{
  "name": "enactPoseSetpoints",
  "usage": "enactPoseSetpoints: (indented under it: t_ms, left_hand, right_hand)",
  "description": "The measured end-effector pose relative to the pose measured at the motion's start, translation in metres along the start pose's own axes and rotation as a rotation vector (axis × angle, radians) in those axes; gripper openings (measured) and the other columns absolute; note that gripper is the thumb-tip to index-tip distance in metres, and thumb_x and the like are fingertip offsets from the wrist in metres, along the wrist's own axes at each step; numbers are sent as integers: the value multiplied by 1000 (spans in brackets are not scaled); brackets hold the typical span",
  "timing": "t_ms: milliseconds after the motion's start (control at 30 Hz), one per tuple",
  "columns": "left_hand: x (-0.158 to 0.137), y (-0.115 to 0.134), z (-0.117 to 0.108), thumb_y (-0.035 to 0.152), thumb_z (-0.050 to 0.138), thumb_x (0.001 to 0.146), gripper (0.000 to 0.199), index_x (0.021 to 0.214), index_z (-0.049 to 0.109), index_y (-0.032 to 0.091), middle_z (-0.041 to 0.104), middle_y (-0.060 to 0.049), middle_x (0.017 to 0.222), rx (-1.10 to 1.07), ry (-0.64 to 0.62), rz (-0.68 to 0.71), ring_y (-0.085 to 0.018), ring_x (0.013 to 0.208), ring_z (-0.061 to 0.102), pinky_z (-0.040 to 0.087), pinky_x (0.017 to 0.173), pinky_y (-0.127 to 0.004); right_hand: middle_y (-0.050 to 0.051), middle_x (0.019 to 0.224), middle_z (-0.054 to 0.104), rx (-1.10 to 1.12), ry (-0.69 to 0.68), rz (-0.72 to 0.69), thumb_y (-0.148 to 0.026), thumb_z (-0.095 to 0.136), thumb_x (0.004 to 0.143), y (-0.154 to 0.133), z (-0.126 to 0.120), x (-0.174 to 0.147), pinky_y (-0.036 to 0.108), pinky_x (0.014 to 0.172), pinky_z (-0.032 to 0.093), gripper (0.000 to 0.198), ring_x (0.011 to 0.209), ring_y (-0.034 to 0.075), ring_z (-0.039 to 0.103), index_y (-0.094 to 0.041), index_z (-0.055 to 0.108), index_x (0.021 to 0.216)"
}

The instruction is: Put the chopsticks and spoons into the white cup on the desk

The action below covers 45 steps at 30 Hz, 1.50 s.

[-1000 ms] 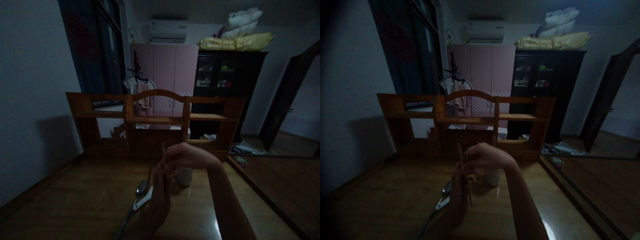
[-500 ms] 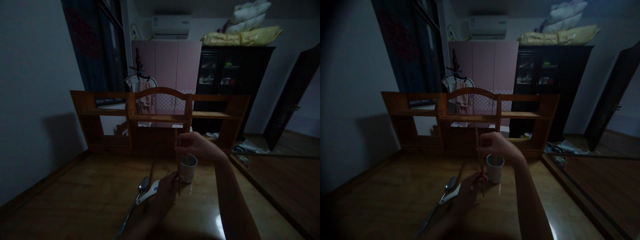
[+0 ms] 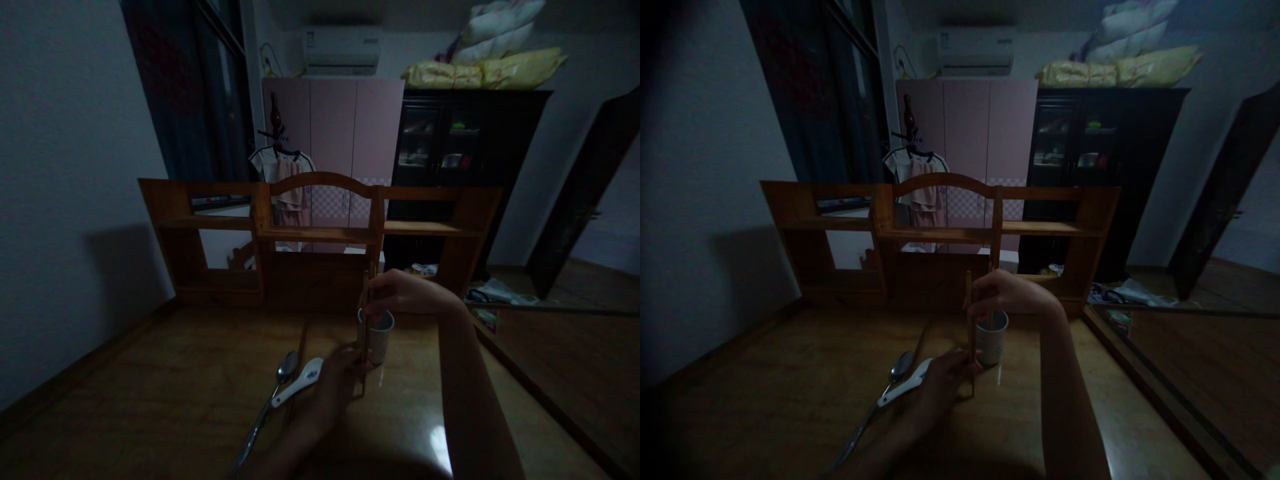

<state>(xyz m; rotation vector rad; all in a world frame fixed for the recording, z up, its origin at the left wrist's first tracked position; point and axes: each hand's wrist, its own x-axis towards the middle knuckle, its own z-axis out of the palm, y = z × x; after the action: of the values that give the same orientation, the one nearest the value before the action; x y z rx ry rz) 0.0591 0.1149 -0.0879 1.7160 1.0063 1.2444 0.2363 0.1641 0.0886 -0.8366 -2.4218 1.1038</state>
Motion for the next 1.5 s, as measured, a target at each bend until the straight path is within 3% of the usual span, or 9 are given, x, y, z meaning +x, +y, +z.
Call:
enactPoseSetpoints:
  t_ms: [100,200,400,700,800,900,1233,1500]
  left_hand:
    - [-2,-10,1,30,61,80,16,85,72,19,71,-6,92,19,-25,11,-21,86,63,49,76,-29]
    - [-2,-16,1,32,59,81,19,84,70,16,67,-5,86,-18,-87,-53,-18,75,61,47,62,-25]
    - [-3,-9,-4,28,58,79,20,70,68,13,59,0,70,64,-199,-129,-11,59,52,35,50,-21]
    - [-4,-7,-3,26,60,78,20,88,74,15,69,-3,82,36,-211,-162,-13,62,58,38,51,-21]
    - [0,-3,-1,25,62,77,18,89,74,18,72,-5,94,-51,-157,-125,-18,79,65,47,67,-25]
    - [2,-4,0,28,62,81,19,91,75,19,73,-5,95,-71,-95,-26,-21,89,65,48,77,-26]
    - [1,-10,-2,29,63,82,15,77,72,17,67,-1,76,177,-12,48,-15,71,60,40,61,-22]
    - [0,-12,0,31,61,83,19,89,75,20,72,-3,89,127,-56,15,-19,80,65,46,69,-25]
  right_hand:
    - [6,88,70,15,-26,14,-38,69,82,-2,-2,-4,27,70,53,31,81,19,67,-14,67,101]
    - [7,92,70,25,-37,21,-37,68,83,-4,-3,-6,28,71,53,33,82,19,67,-13,67,105]
    - [7,91,70,11,-39,27,-37,67,85,-3,-4,-7,27,71,53,33,81,18,67,-13,66,107]
    - [6,89,70,5,-59,5,-37,65,86,-2,-4,-6,27,71,54,30,80,18,67,-13,67,104]
    - [6,87,70,13,-50,-2,-37,65,86,0,-3,-3,26,69,53,29,78,17,67,-13,67,102]
    - [6,87,70,17,-52,-6,-38,65,87,1,-2,-2,26,68,53,29,77,17,67,-13,67,100]
    - [5,83,69,-5,-29,16,-38,66,85,-5,2,-5,25,66,52,26,77,17,67,-14,65,94]
    - [5,82,69,-10,-1,32,-32,64,87,-7,3,-6,25,66,52,20,76,16,66,-13,65,92]
